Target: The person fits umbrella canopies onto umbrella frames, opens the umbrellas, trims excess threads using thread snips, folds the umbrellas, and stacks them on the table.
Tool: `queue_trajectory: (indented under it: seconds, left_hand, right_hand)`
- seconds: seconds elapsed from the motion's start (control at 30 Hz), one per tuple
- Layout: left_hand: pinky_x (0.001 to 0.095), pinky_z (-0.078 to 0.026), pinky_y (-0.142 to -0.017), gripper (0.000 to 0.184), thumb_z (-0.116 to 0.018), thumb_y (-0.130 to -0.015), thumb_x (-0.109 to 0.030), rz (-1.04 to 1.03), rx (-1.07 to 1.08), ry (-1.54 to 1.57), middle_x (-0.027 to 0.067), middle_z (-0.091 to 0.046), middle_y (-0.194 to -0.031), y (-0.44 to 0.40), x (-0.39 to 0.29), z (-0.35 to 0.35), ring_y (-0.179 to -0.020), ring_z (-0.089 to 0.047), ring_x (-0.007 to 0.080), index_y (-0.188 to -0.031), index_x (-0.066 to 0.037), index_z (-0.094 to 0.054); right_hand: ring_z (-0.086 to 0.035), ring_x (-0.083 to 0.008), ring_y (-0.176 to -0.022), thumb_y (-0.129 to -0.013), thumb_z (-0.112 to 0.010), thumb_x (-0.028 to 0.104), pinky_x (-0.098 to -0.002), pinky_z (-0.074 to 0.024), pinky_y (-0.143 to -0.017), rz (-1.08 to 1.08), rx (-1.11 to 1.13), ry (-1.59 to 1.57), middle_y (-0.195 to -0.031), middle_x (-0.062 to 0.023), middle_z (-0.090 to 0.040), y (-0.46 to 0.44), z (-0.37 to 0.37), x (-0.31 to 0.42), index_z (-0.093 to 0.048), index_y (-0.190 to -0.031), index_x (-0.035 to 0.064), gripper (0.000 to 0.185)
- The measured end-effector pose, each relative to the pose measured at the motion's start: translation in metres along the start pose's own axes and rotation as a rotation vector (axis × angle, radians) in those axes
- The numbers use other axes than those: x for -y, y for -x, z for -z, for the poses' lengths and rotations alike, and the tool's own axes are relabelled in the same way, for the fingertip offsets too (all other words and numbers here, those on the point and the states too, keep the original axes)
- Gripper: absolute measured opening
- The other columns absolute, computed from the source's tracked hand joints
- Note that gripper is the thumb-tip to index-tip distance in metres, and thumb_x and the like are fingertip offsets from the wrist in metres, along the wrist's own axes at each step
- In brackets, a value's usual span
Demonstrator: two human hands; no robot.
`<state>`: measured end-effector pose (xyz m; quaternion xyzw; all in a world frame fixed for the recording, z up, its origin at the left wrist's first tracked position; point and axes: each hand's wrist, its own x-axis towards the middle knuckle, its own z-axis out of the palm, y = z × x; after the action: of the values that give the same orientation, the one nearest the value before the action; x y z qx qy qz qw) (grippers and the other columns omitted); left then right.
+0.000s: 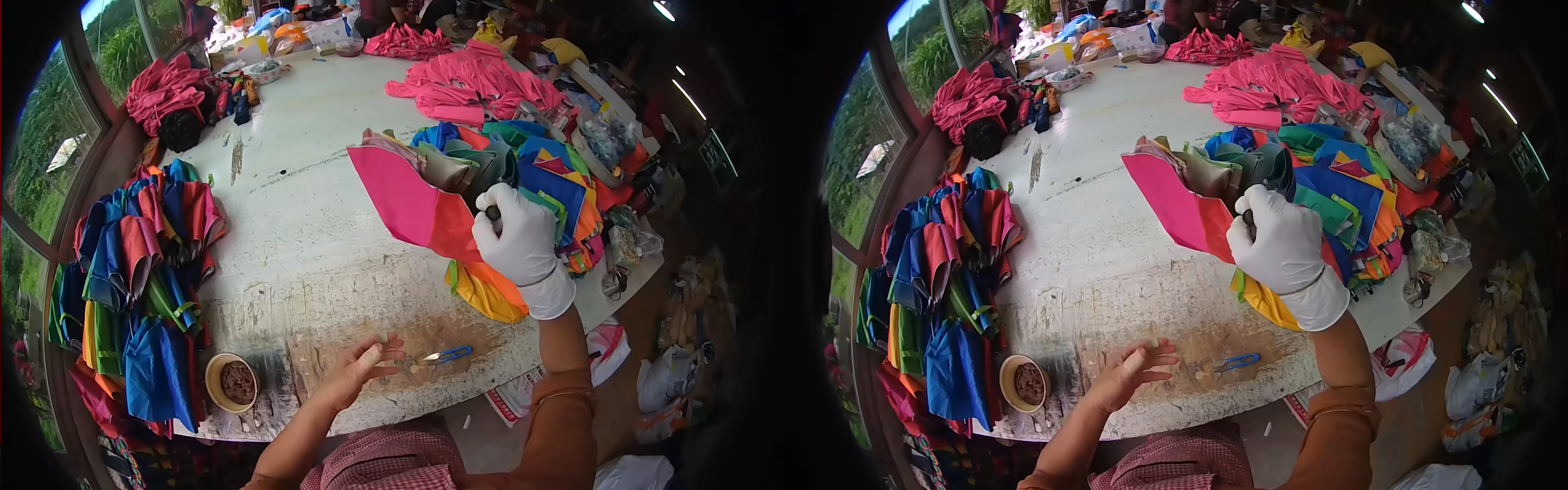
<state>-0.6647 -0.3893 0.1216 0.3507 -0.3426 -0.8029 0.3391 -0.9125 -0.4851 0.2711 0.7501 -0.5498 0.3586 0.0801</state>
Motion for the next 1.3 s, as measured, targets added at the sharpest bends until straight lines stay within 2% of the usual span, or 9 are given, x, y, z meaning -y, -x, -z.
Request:
queue_trajectory:
  seconds: [0.17,0.23,0.4,0.5,0.6,0.67,0.83,1.07,1.3]
  left_hand:
    - [0.0429,-0.042,-0.096,0.073,-0.037,-0.087,-0.064,-0.132,0.329,0.693,0.0136,-0.055,-0.12,-0.032,-0.014,-0.019,-0.109,-0.055,0.0261,-0.126,-0.002,-0.044]
    - [0.0409,-0.052,-0.085,0.042,-0.051,-0.092,-0.035,-0.354,0.124,1.055,0.0141,-0.062,-0.111,-0.053,-0.019,0.011,-0.097,-0.062,0.0256,-0.117,-0.002,-0.054]
    - [0.0393,-0.052,-0.079,0.028,-0.049,-0.092,-0.027,-0.779,-0.166,0.283,0.012,-0.061,-0.098,0.038,-0.105,0.104,-0.091,-0.062,0.0255,-0.105,-0.003,-0.053]
    - [0.0366,-0.046,-0.083,0.041,-0.054,-0.09,-0.034,-0.861,-0.33,-0.032,0.008,-0.057,-0.106,0.087,-0.061,0.027,-0.105,-0.054,0.0212,-0.116,-0.004,-0.046]
    - [0.0342,-0.049,-0.074,0.047,-0.047,-0.094,-0.029,-0.54,-0.379,0.2,0.0156,-0.056,-0.102,0.157,-0.017,-0.065,-0.092,-0.06,0.0242,-0.129,-0.002,-0.032]
    - [0.0281,-0.047,-0.059,0.041,-0.049,-0.094,-0.031,-0.6,-0.242,0.345,0.0104,-0.058,-0.092,0.175,-0.025,-0.038,-0.068,-0.059,0.0173,-0.122,-0.003,-0.041]
    - [0.025,-0.042,-0.05,0.032,-0.052,-0.093,-0.03,-0.774,-0.456,0.295,0.005,-0.056,-0.076,0.18,-0.055,0.001,-0.055,-0.053,0.0129,-0.107,-0.002,-0.052]
    - [0.0296,-0.052,-0.047,0.029,-0.059,-0.088,-0.026,-0.878,-0.765,0.023,0.0125,-0.059,-0.07,0.213,-0.081,0.012,-0.051,-0.059,0.0199,-0.09,0.003,-0.057]
    - [0.0308,-0.054,-0.052,0.024,-0.057,-0.087,-0.022,-1.101,-0.549,0.057,0.0097,-0.06,-0.067,0.241,-0.195,0.009,-0.056,-0.062,0.0204,-0.082,0.002,-0.058]
  right_hand:
    - [-0.059,-0.0201,-0.057,-0.072,-0.065,0.006,-0.0309,-0.0441,-0.047,0.394,0.105,-0.206,-0.069,-0.0041,-0.059,0.087,-0.024,0.092,-0.057,-0.083,0.0076,0.014]
    - [-0.057,-0.0201,-0.054,-0.072,-0.067,0.008,-0.0315,-0.0417,-0.045,0.501,0.184,-0.172,-0.068,-0.004,-0.058,0.139,-0.01,0.134,-0.056,-0.083,0.0087,0.016]
    - [-0.059,-0.0176,-0.047,-0.072,-0.067,0.005,-0.0273,-0.0467,-0.045,0.077,0.281,-0.685,-0.061,-0.0072,-0.061,0.247,0.095,0.15,-0.056,-0.094,0.0043,0.025]
    - [-0.06,-0.0281,-0.051,-0.08,-0.064,0.022,-0.0366,-0.0469,-0.049,-0.092,0.306,-0.13,-0.071,-0.0128,-0.064,0.248,0.042,0.194,-0.051,-0.119,0.0007,0.046]
    - [-0.041,-0.0112,-0.034,-0.093,-0.047,0.015,-0.0269,-0.0321,-0.035,-0.822,0.594,-2.053,-0.049,0.0033,-0.041,0.27,-0.01,0.222,-0.051,-0.121,0.0036,0.03]
    - [-0.032,-0.0045,-0.032,-0.098,-0.037,0.014,-0.0225,-0.0241,-0.034,-0.79,0.591,-2.779,-0.047,0.0083,-0.03,0.282,-0.005,0.263,-0.057,-0.102,0.0062,0.022]
    - [-0.03,-0.0065,-0.031,-0.097,-0.042,0.013,-0.0221,-0.0259,-0.034,-0.848,0.521,-2.182,-0.047,0.0054,-0.036,0.3,0.005,0.302,-0.059,-0.106,0.0039,0.022]
    - [-0.057,-0.0281,-0.046,-0.086,-0.059,0.01,-0.0362,-0.0416,-0.042,0.023,0.062,-0.385,-0.059,-0.0137,-0.06,0.287,0.012,0.33,-0.06,-0.109,-0.005,0.028]
    - [-0.051,-0.0264,-0.039,-0.084,-0.059,0.012,-0.0368,-0.0376,-0.038,0.212,0.01,-0.433,-0.05,-0.0106,-0.051,0.28,0.068,0.322,-0.046,-0.126,-0.0033,0.047]
